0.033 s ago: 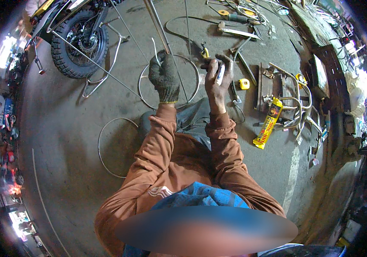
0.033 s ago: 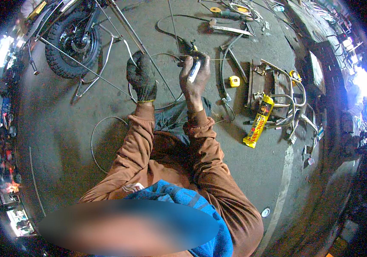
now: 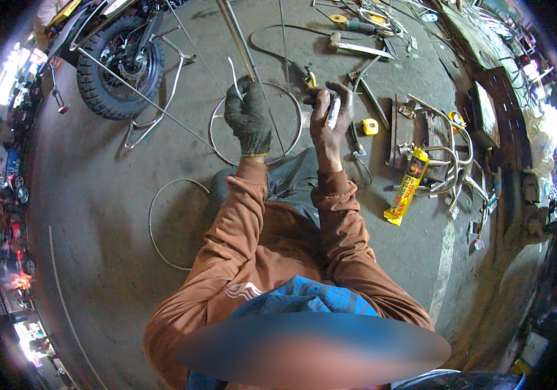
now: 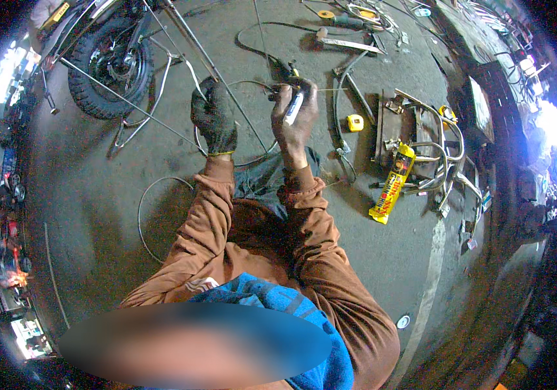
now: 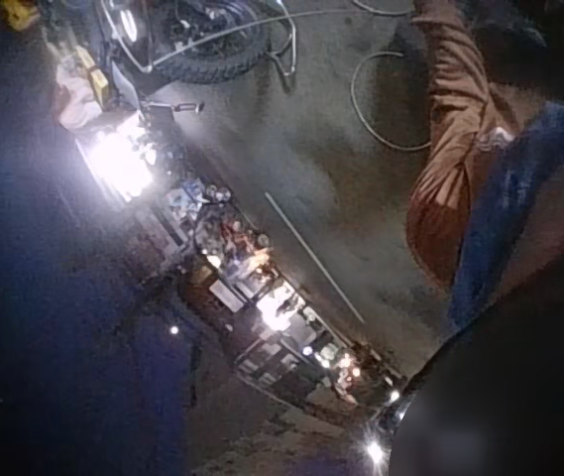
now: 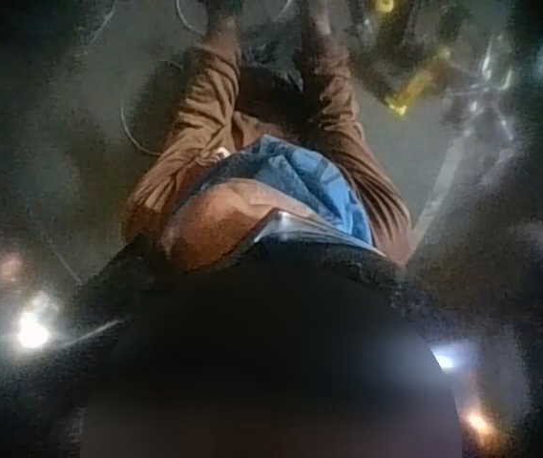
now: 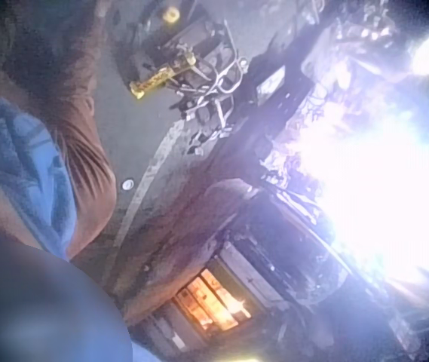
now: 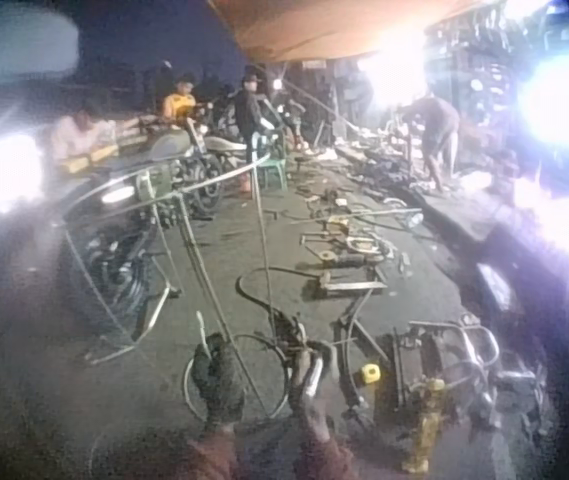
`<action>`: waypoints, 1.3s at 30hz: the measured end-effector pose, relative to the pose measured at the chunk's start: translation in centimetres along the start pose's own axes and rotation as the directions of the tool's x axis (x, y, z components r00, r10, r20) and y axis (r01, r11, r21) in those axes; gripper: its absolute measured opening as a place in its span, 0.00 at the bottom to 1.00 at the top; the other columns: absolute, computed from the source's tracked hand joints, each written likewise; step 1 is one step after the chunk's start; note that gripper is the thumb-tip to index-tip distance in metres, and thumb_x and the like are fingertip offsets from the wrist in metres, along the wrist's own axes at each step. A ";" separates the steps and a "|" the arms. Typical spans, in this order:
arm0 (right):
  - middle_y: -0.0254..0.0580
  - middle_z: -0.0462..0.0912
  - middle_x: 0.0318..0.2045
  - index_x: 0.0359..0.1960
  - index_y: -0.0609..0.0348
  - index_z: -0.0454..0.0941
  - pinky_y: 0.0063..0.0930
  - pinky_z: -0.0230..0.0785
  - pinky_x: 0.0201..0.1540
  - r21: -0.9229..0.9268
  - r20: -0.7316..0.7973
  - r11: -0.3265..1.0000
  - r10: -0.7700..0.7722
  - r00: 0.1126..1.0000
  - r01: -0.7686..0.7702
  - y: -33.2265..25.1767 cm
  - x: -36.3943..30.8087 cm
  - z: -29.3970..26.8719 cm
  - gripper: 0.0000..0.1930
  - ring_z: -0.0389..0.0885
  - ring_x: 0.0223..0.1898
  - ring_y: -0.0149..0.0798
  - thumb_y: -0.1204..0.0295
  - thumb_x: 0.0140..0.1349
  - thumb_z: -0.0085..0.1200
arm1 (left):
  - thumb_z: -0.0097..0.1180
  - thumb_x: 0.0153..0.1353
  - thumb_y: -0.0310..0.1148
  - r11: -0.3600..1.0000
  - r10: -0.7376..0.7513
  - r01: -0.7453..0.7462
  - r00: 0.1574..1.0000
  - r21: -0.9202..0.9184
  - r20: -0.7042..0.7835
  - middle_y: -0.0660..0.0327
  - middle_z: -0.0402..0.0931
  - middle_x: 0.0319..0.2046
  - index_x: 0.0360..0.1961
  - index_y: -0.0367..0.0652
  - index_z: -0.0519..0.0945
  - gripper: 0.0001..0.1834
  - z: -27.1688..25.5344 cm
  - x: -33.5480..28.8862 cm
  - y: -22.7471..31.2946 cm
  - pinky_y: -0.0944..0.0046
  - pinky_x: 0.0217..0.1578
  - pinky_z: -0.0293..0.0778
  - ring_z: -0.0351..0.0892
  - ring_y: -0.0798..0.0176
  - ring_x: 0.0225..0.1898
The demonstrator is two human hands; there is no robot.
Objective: The person marks several metal rods with a white marker while kneeling on the workshop floor. They pick up each rod, apply a mark, and place it back down, repeating the process for multiple rods.
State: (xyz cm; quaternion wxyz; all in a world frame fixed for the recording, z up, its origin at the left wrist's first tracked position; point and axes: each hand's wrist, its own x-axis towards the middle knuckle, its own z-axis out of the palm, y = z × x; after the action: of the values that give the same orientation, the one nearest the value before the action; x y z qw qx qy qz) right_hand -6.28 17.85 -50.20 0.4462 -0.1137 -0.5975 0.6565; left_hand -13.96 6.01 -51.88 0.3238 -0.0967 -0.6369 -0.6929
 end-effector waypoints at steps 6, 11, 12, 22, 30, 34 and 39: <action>0.43 0.84 0.30 0.48 0.64 0.70 0.27 0.74 0.34 -0.169 -0.023 0.982 -0.089 0.996 0.084 -0.2 -0.1 -0.4 0.10 0.83 0.29 0.34 0.73 0.70 0.52 | 0.63 0.67 0.34 0.983 -0.129 0.131 0.991 -0.125 0.025 0.71 0.74 0.31 0.42 0.41 0.80 0.09 0.1 0.0 0.6 0.68 0.31 0.69 0.70 0.72 0.30; 0.47 0.85 0.31 0.51 0.66 0.67 0.27 0.75 0.33 0.029 0.014 0.996 0.088 0.996 -0.089 -0.3 -0.2 -0.1 0.11 0.84 0.30 0.35 0.73 0.72 0.48 | 0.60 0.65 0.31 0.979 -0.123 0.126 0.992 -0.158 0.024 0.71 0.70 0.26 0.37 0.42 0.78 0.05 0.0 0.4 -0.1 0.70 0.27 0.62 0.65 0.75 0.26; 0.49 0.85 0.32 0.51 0.66 0.66 0.28 0.76 0.34 0.010 0.022 0.996 0.089 0.996 -0.089 -0.2 -0.2 -0.1 0.11 0.85 0.30 0.35 0.74 0.72 0.46 | 0.60 0.65 0.31 0.975 -0.100 0.106 0.994 -0.193 0.038 0.70 0.71 0.28 0.39 0.41 0.79 0.06 0.0 0.3 -0.1 0.69 0.29 0.64 0.66 0.74 0.28; 0.48 0.86 0.31 0.50 0.66 0.67 0.27 0.76 0.33 -0.079 -0.005 0.995 0.061 0.998 -0.061 -0.8 -0.2 -0.2 0.11 0.86 0.29 0.35 0.75 0.70 0.49 | 0.61 0.66 0.34 0.967 -0.156 0.168 0.985 -0.190 0.074 0.65 0.76 0.36 0.46 0.34 0.80 0.14 -0.6 0.4 -0.7 0.65 0.39 0.71 0.72 0.69 0.37; 0.47 0.85 0.30 0.48 0.65 0.69 0.30 0.76 0.34 -0.052 -0.024 0.998 0.029 0.999 -0.030 -1.3 -0.3 -0.1 0.10 0.85 0.30 0.36 0.75 0.69 0.50 | 0.61 0.66 0.34 0.979 -0.159 0.170 0.982 -0.107 0.104 0.60 0.79 0.40 0.46 0.33 0.80 0.15 -1.0 0.5 -1.2 0.64 0.44 0.73 0.74 0.66 0.39; 0.45 0.85 0.29 0.50 0.62 0.68 0.30 0.76 0.32 -0.005 -0.012 1.000 0.021 1.000 -0.021 -1.0 -0.3 0.1 0.11 0.85 0.28 0.35 0.73 0.70 0.49 | 0.61 0.66 0.34 0.977 -0.153 0.163 0.985 -0.135 0.082 0.61 0.79 0.39 0.46 0.33 0.80 0.14 -1.0 0.6 -1.5 0.64 0.43 0.73 0.74 0.66 0.39; 0.48 0.85 0.31 0.49 0.66 0.69 0.30 0.76 0.34 0.035 -0.014 0.997 0.071 0.997 -0.071 -0.5 -0.3 0.2 0.10 0.85 0.30 0.36 0.75 0.69 0.50 | 0.61 0.66 0.33 0.973 -0.147 0.158 0.986 -0.167 0.074 0.63 0.79 0.39 0.46 0.34 0.80 0.13 -0.6 0.7 -0.5 0.64 0.42 0.73 0.74 0.67 0.38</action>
State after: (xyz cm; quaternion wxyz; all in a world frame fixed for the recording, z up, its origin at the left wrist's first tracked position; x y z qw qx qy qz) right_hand -6.03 17.40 -49.81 0.4291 -0.1323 -0.5781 0.6814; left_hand -14.68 5.19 -52.02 0.2405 -0.0962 -0.5895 -0.7651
